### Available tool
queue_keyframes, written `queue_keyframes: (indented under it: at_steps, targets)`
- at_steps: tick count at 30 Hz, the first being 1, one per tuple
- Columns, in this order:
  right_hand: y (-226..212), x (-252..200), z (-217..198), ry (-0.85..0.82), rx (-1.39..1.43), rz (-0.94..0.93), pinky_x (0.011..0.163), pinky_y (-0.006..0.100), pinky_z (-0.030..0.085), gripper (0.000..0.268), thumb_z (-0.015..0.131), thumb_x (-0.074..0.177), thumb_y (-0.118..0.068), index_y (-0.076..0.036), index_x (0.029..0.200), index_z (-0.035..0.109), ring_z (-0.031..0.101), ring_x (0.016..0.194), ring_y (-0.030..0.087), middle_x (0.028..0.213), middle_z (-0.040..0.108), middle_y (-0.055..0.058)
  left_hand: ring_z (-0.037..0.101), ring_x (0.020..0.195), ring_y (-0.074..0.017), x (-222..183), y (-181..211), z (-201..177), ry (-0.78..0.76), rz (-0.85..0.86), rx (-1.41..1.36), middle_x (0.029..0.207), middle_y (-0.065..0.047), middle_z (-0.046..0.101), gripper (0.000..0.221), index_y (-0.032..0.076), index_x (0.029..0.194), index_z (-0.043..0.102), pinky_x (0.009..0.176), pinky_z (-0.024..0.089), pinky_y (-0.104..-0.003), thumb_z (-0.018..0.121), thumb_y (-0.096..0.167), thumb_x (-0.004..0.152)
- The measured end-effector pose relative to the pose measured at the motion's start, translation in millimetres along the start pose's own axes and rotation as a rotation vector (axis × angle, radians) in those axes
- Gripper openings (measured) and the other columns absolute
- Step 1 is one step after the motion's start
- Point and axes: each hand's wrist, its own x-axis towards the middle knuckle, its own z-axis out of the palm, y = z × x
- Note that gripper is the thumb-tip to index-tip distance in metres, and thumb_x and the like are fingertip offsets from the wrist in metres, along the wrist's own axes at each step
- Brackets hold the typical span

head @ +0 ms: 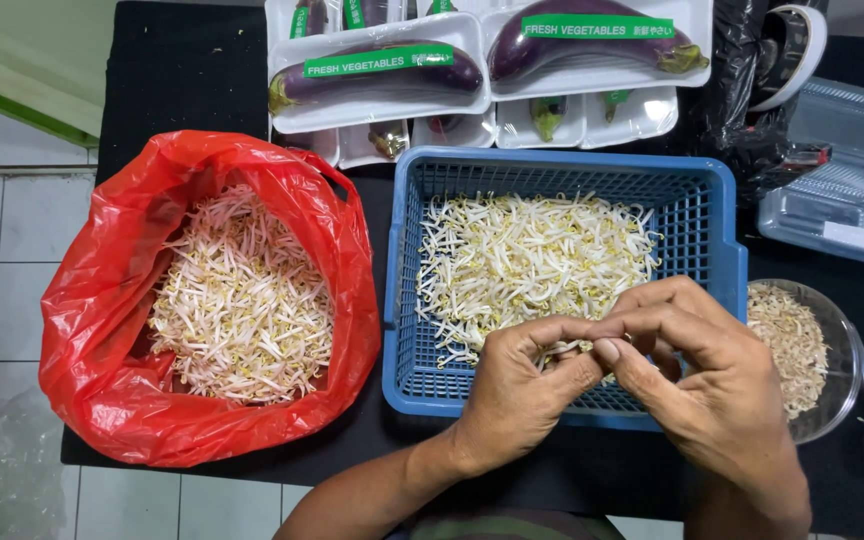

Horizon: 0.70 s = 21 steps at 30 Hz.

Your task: Cleaning bean sprouts by manually removing the root ends and sorting them into a basket.

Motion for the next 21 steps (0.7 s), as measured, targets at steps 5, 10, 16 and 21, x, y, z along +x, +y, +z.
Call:
queue_keyframes:
  at_steps: [5, 10, 16, 21]
  targets:
    - [11, -13, 11, 0.24, -0.064, -0.075, 0.077, 0.025, 0.049, 0.025, 0.063, 0.097, -0.012, 0.0, 0.117, 0.073, 0.061, 0.097, 0.017, 0.111, 0.066, 0.016, 0.059, 0.084, -0.0054, 6, -5, -2, 0.088, -0.003, -0.045, 0.092, 0.002, 0.072, 0.01, 0.009, 0.099, 0.075, 0.079, 0.049, -0.022, 0.076, 0.017, 0.094]
    - [25, -13, 25, 0.339, -0.383, -0.405, 0.091, 0.041, 0.056, 0.02, 0.075, 0.094, -0.007, 0.005, 0.109, 0.07, 0.068, 0.098, 0.031, 0.107, 0.07, 0.023, 0.057, 0.082, -0.0054, 7, -2, 0, 0.106, -0.044, -0.208, 0.086, 0.004, 0.065, 0.007, 0.008, 0.094, 0.073, 0.083, 0.049, -0.023, 0.074, 0.015, 0.095]
    - [30, -12, 37, 0.456, -0.512, -0.483, 0.081, 0.044, 0.054, 0.011, 0.081, 0.095, -0.003, 0.002, 0.102, 0.074, 0.068, 0.089, 0.032, 0.102, 0.071, 0.022, 0.038, 0.049, -0.0005, 7, -7, 5, 0.118, -0.104, -0.297, 0.072, 0.003, 0.062, 0.011, 0.007, 0.094, 0.069, 0.044, 0.029, -0.017, 0.072, 0.017, 0.098]
    - [29, -3, 41, 0.455, -0.52, -0.533, 0.075, 0.043, 0.052, 0.009, 0.074, 0.098, -0.005, 0.003, 0.096, 0.073, 0.067, 0.082, 0.031, 0.095, 0.07, 0.018, 0.034, 0.045, -0.0019, 8, -17, 5, 0.154, -0.195, -0.467, 0.065, 0.002, 0.057, 0.012, 0.008, 0.091, 0.065, 0.04, 0.024, -0.018, 0.072, 0.016, 0.095]
